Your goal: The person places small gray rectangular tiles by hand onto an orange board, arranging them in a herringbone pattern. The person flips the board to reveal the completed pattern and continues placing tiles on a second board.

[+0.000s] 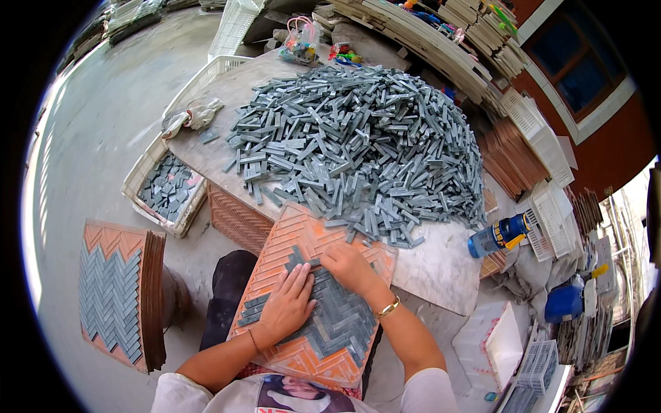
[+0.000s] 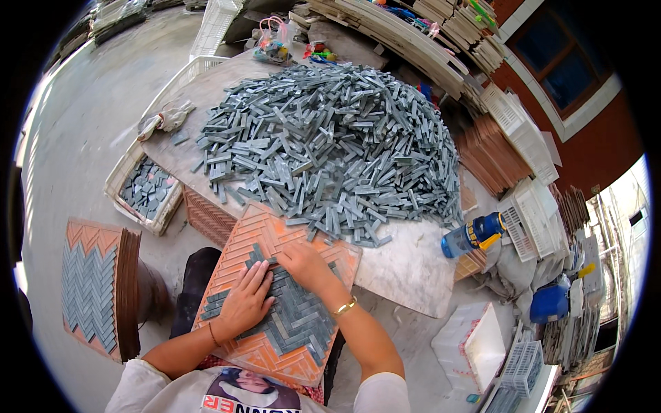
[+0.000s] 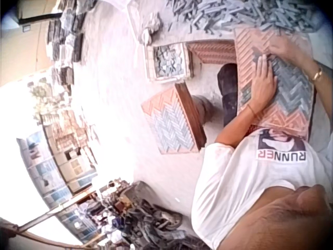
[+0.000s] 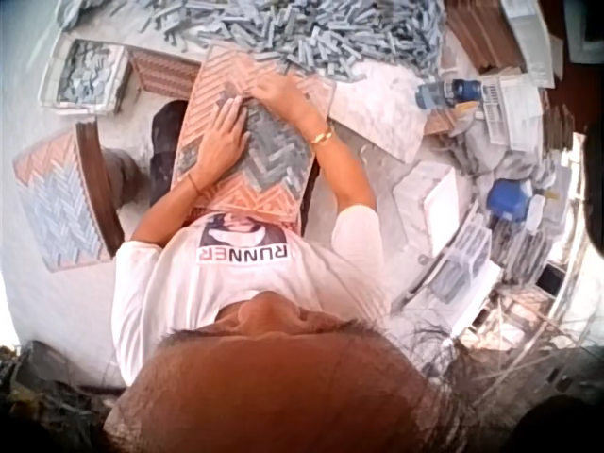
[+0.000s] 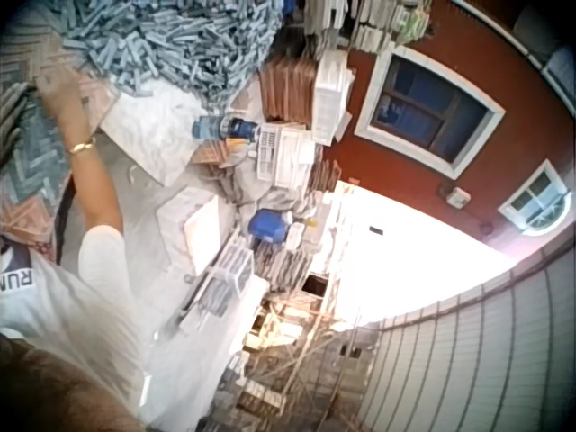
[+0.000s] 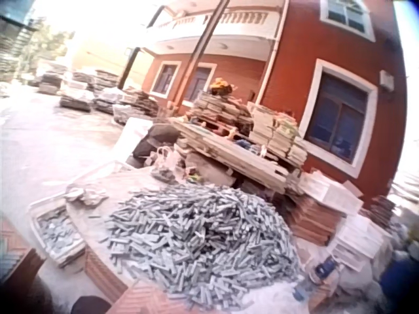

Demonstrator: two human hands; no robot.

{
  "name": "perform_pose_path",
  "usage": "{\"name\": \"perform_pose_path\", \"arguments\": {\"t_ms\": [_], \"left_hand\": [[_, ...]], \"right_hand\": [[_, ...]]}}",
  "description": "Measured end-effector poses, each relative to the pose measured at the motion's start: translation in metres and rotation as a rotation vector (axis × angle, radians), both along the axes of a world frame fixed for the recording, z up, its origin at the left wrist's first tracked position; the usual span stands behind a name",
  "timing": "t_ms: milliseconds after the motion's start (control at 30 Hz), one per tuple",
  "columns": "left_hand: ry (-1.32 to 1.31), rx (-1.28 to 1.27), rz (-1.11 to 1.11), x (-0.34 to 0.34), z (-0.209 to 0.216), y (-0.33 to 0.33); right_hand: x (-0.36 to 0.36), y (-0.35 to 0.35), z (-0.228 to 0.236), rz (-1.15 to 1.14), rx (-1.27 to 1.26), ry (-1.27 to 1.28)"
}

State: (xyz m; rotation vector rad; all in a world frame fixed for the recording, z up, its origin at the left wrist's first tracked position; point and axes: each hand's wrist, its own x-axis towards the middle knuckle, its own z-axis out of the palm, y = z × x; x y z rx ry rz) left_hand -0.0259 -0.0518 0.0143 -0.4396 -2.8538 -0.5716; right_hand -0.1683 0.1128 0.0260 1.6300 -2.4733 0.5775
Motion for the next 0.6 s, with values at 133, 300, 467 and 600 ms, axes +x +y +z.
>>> {"name": "perform_pose_path", "arguments": {"t_ms": [133, 300, 467, 600], "left_hand": [[0.0, 0.002, -0.002, 0.001, 0.0, -0.001], [-0.003, -0.008, -0.009, 0.001, -0.003, 0.0], [-0.028, 0.044, 0.001, 0.001, -0.004, 0.0], [-0.038, 0.006, -0.005, 0.001, -0.007, 0.0]], "right_hand": [[0.001, 0.0, 0.015, -0.007, -0.008, -0.107], [-0.004, -0.002, 0.014, -0.05, 0.002, -0.213], [-0.007, -0.004, 0.018, -0.002, 0.187, -0.138], [-0.012, 0.004, 0.022, -0.057, 0.033, -0.201]]}}
